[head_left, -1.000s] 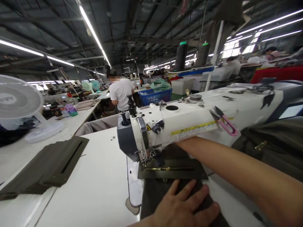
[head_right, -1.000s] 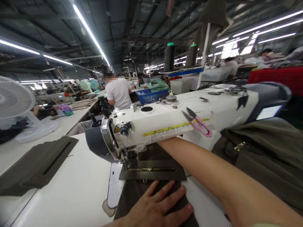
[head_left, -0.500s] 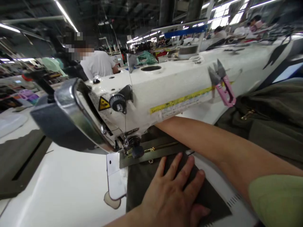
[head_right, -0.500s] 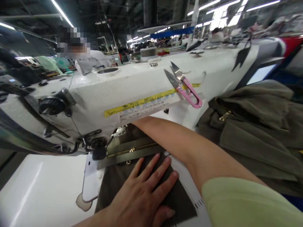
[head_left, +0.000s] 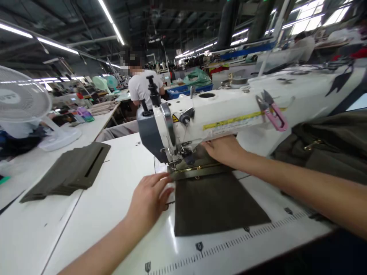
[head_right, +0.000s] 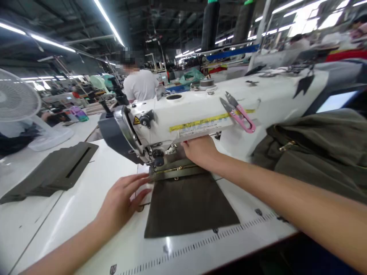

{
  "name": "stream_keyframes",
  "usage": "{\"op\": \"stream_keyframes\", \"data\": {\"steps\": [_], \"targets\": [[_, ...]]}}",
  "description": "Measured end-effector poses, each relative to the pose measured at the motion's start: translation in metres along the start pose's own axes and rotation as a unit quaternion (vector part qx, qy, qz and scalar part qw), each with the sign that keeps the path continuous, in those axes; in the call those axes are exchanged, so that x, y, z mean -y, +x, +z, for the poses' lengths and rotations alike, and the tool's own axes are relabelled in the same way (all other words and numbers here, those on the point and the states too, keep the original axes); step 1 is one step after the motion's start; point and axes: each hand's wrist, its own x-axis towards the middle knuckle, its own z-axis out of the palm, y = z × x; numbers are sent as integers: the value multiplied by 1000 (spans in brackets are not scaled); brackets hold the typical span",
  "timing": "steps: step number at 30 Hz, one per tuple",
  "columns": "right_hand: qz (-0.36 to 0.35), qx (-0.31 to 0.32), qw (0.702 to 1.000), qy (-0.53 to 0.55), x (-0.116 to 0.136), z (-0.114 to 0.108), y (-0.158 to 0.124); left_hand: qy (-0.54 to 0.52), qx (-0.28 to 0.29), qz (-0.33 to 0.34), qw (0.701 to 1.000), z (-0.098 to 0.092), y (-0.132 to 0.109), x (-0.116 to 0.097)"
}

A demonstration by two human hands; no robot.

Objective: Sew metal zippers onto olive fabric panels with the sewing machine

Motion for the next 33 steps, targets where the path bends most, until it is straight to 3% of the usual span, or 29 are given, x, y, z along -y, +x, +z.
{"op": "stream_keyframes", "data": {"steps": [3,6,12,17,24,27,30,33], "targets": [[-101,52,991,69,23,-6,-40,13,11,75,997,9,3,25],[-177,102,977,68,47,0,-68,10,26,79,996,15,8,29],[-105,154,982,14,68,17,-49,31,3,-5,1000,14,11,22],[-94,140,985,45,65,26,-44,23,-16,-30,999,18,8,24],[-162,107,979,57,59,32,-49,75,36,48,995,20,7,18],[-200,32,978,47,59,32,-50,99,57,45,992,20,8,14],[-188,-43,981,29,56,36,-49,119,58,34,991,20,8,10],[-186,-15,980,64,50,44,-45,155,45,27,986,21,9,6]]}}
